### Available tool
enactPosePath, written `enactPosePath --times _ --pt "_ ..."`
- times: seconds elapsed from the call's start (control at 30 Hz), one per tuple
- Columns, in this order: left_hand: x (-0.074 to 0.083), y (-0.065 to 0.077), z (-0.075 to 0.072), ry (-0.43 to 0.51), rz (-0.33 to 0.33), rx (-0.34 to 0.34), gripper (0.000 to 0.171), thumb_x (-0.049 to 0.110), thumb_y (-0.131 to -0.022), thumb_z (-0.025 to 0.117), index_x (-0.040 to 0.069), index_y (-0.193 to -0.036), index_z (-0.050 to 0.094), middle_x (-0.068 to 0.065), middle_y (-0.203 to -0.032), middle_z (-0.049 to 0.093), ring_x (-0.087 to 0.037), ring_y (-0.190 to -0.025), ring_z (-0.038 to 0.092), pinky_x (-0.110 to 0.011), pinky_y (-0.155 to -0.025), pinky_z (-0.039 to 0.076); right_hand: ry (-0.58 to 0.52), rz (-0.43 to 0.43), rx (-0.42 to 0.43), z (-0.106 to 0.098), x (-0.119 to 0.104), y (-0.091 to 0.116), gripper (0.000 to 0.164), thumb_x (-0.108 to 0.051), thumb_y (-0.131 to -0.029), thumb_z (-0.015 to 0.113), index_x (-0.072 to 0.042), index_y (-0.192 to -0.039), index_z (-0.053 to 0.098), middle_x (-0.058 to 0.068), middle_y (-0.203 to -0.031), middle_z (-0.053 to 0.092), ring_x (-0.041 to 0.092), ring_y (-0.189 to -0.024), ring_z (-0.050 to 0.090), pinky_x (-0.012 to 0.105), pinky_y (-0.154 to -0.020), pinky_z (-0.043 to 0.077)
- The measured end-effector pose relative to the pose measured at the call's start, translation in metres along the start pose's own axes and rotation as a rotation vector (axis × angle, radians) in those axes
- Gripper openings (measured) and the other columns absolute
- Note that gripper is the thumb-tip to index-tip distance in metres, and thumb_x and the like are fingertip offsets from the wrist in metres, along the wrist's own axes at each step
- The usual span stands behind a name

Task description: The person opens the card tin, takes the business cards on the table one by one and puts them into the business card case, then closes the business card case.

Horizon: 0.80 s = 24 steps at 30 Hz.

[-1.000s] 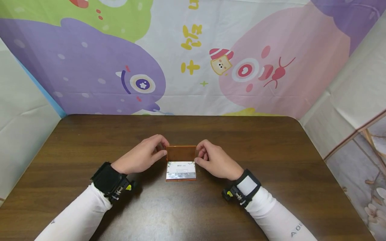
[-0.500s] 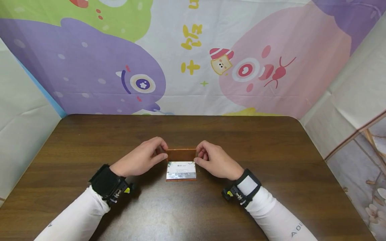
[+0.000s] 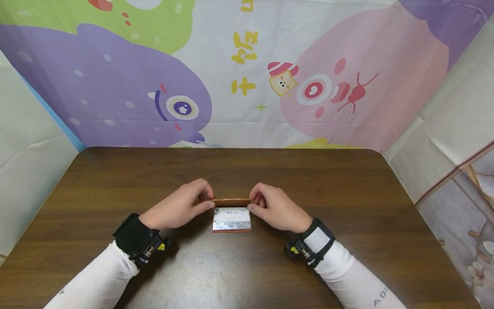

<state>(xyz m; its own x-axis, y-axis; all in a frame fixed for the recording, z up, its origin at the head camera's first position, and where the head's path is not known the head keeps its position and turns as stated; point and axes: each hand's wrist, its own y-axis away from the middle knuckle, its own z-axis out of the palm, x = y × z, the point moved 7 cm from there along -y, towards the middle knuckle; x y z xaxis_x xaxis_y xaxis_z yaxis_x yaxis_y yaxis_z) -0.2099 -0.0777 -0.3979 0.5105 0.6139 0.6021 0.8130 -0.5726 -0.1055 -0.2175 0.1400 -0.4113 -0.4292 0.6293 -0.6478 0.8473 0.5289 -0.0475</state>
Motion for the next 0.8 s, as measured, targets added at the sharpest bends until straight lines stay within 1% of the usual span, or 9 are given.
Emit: enactPosePath --times 0.13,0.23,0.37,0.63,0.8 --pt "0.0013 0.0032 0.0016 0.001 0.025 -0.008 0.017 0.024 -0.098 0.064 0.012 -0.107 0.056 0.002 -0.1 0.054 -0.011 -0.081 0.051 -0.028 -0.072 0.046 0.006 -0.01 0.005 -0.0002 -0.0021 0.0018 0.012 -0.026 -0.094 0.068 -0.022 -0.101 0.059 -0.006 -0.086 0.06 0.013 -0.078 0.057 0.028 -0.065 0.048" --pt "0.0025 0.0052 0.0026 0.007 0.039 -0.017 0.02 0.024 -0.098 0.065 0.01 -0.108 0.057 -0.002 -0.1 0.055 -0.012 -0.079 0.051 -0.028 -0.071 0.045 0.012 -0.027 0.015 -0.0006 -0.0041 0.0032 0.013 -0.025 -0.093 0.07 -0.022 -0.1 0.06 -0.006 -0.085 0.06 0.013 -0.077 0.057 0.028 -0.065 0.048" --pt "0.0035 0.007 0.0041 0.009 0.045 -0.027 0.023 0.026 -0.097 0.066 0.009 -0.11 0.057 -0.003 -0.102 0.056 -0.012 -0.08 0.053 -0.028 -0.071 0.046 0.013 -0.053 0.019 -0.0001 -0.0059 0.0051 0.015 -0.023 -0.092 0.072 -0.021 -0.101 0.06 -0.007 -0.085 0.059 0.012 -0.077 0.057 0.028 -0.065 0.048" --pt "0.0037 0.0095 0.0077 -0.003 0.046 -0.054 0.033 0.029 -0.093 0.071 0.009 -0.117 0.059 -0.003 -0.112 0.057 -0.017 -0.093 0.057 -0.031 -0.081 0.048 0.013 -0.051 -0.053 0.0048 -0.0049 0.0077 0.021 -0.027 -0.091 0.072 -0.021 -0.108 0.06 -0.008 -0.095 0.061 0.012 -0.084 0.058 0.033 -0.072 0.052" --pt "0.0041 0.0086 0.0093 -0.028 0.055 -0.069 0.041 0.033 -0.092 0.072 0.008 -0.121 0.059 -0.004 -0.116 0.058 -0.018 -0.099 0.056 -0.031 -0.088 0.047 0.029 -0.061 -0.089 0.0059 -0.0058 0.0081 0.029 -0.032 -0.091 0.073 -0.021 -0.114 0.059 -0.009 -0.102 0.059 0.013 -0.09 0.058 0.032 -0.078 0.051"
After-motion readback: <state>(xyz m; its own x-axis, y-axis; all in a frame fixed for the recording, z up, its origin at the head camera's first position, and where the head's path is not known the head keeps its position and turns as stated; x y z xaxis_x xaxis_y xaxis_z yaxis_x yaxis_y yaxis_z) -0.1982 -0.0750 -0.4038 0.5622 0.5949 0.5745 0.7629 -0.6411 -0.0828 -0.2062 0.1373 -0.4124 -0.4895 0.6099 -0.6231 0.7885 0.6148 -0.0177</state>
